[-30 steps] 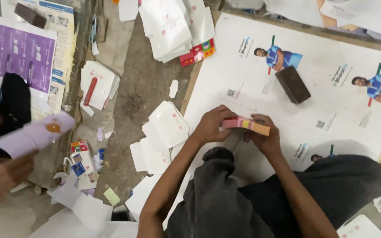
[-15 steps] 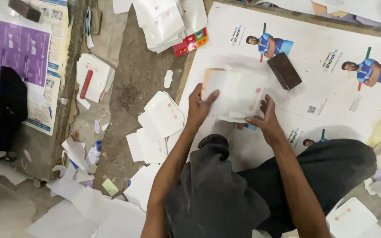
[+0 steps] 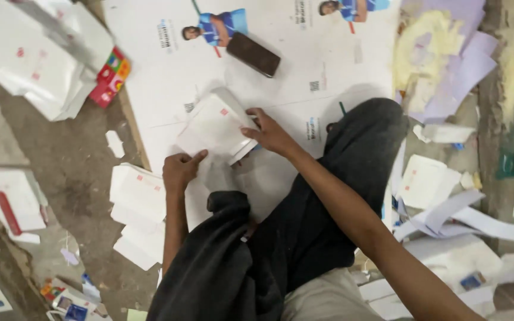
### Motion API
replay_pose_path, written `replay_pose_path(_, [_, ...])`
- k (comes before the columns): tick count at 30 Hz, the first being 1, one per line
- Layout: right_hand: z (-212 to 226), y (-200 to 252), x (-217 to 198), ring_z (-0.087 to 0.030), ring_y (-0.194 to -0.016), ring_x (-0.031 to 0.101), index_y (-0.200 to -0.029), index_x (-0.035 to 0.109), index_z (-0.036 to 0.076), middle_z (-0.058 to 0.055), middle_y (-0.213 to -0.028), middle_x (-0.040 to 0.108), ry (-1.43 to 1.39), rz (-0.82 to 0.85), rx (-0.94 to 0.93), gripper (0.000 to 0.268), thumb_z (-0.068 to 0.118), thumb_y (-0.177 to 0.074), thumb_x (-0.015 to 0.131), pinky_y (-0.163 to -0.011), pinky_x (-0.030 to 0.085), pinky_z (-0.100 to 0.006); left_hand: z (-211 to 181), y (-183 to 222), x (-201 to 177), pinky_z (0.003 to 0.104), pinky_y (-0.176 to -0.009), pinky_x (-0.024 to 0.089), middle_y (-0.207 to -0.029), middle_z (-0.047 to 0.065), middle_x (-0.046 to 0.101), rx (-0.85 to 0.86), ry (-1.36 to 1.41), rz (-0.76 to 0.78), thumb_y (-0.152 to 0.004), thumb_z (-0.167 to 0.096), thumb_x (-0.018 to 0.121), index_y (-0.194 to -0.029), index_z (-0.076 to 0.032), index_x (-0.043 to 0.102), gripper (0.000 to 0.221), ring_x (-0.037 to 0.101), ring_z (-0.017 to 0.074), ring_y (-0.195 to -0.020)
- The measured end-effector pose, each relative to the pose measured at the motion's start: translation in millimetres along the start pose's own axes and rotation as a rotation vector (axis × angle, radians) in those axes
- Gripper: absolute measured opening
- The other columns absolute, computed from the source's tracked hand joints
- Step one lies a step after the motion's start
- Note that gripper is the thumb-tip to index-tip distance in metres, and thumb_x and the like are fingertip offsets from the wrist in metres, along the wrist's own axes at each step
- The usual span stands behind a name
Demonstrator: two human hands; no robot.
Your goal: Sort and organize various printed paper materials on a workshop floor.
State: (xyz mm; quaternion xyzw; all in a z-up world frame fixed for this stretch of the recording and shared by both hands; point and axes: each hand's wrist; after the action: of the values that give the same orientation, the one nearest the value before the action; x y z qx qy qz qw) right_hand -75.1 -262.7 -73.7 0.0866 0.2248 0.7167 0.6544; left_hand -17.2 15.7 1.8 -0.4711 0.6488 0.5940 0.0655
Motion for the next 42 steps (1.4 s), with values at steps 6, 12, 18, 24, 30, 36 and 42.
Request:
replay_pose_path(6, [112.3,39.6,-21.0,-0.038,-0.084,0.074,-0.114,0.061,-0.004,-0.024,-0.092,0.074,0.648,-0.005,0.379,0.070,0.064,-0.098,0.056,-0.071,0.060,-0.049,-26.1,29.8,3.3,0.038,-0.061,0.052,-0.072,0.010,0.073,0.280,-0.222,-0.231,-0.086,-0.046,0.083,-0.083,-0.005,0.073,0.042,0.067,0.0231,-0.063])
replay_pose_path(12, [84.4,56.6,12.5,-0.034,-0.061,0.071,-0.080,0.070,0.007,-0.016,-0.071,0.072,0.602,0.003,0.199,0.048,0.038,-0.107,0.045,-0.051,0.055,-0.048,-72.0,44.5,13.7,0.033,-0.073,0.056,-0.104,0.014,0.074,0.649,0.169,0.222,-0.100,-0.023,0.063,-0.133,-0.005,0.062,0.037,0.071,0.0186,-0.087])
replay_pose_path(18, [95.5,63.8,69.7,-0.021,-0.060,0.070,-0.083,0.069,0.007,-0.008,-0.067,0.069,1.028,-0.098,-0.148,0.013,0.019,-0.085,0.064,-0.050,0.053,-0.038,-71.4,29.4,10.0,0.030,-0.060,0.049,-0.072,0.009,0.064,0.446,0.184,0.303,-0.099,-0.034,0.070,-0.110,0.003,0.063,0.040,0.057,0.0149,-0.065])
replay_pose_path(24, [111.3,63.1,54.6,-0.021,-0.061,0.067,-0.083,0.068,0.005,-0.008,-0.068,0.067,1.111,-0.045,-0.366,0.014,0.018,-0.080,0.065,-0.052,0.049,-0.035,-71.1,19.8,10.1,0.033,-0.047,0.040,-0.053,0.006,0.058,0.416,0.020,0.236,-0.087,-0.036,0.080,-0.073,0.002,0.069,0.042,0.050,0.0141,-0.048])
replay_pose_path(30, [126.9,58.4,58.9,-0.022,-0.060,0.065,-0.079,0.069,0.007,-0.008,-0.066,0.066,1.148,0.212,-0.378,0.012,0.019,-0.081,0.066,-0.056,0.049,-0.037,-59.7,23.6,14.8,0.037,-0.046,0.039,-0.051,0.012,0.058,0.251,0.157,0.240,-0.087,-0.042,0.078,-0.063,0.000,0.066,0.050,0.048,0.0161,-0.044])
replay_pose_path(36, [106.4,63.1,61.5,-0.020,-0.063,0.064,-0.081,0.071,0.002,-0.009,-0.072,0.066,1.247,0.156,-0.342,0.018,0.018,-0.075,0.067,-0.051,0.048,-0.033,-91.1,43.7,11.4,0.036,-0.065,0.051,-0.083,0.017,0.065,0.393,0.267,-0.035,-0.089,-0.039,0.082,-0.098,0.012,0.056,0.058,0.061,0.0210,-0.072])
replay_pose_path(42, [110.3,59.0,64.0,-0.022,-0.068,0.066,-0.084,0.071,-0.001,-0.012,-0.074,0.068,1.318,0.221,-0.269,0.020,0.016,-0.074,0.067,-0.053,0.048,-0.034,-55.3,14.0,9.7,0.033,-0.087,0.055,-0.116,0.019,0.070,0.344,0.842,-0.007,-0.097,-0.028,0.074,-0.134,0.010,0.054,0.057,0.067,0.0201,-0.103])
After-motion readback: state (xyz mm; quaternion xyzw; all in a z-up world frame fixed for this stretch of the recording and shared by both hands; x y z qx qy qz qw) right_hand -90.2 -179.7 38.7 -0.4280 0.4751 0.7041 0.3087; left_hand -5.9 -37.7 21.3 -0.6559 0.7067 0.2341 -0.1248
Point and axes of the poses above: each hand's wrist, its own y-axis away from the middle knuckle, its own x-axis out of the palm, z = x × y
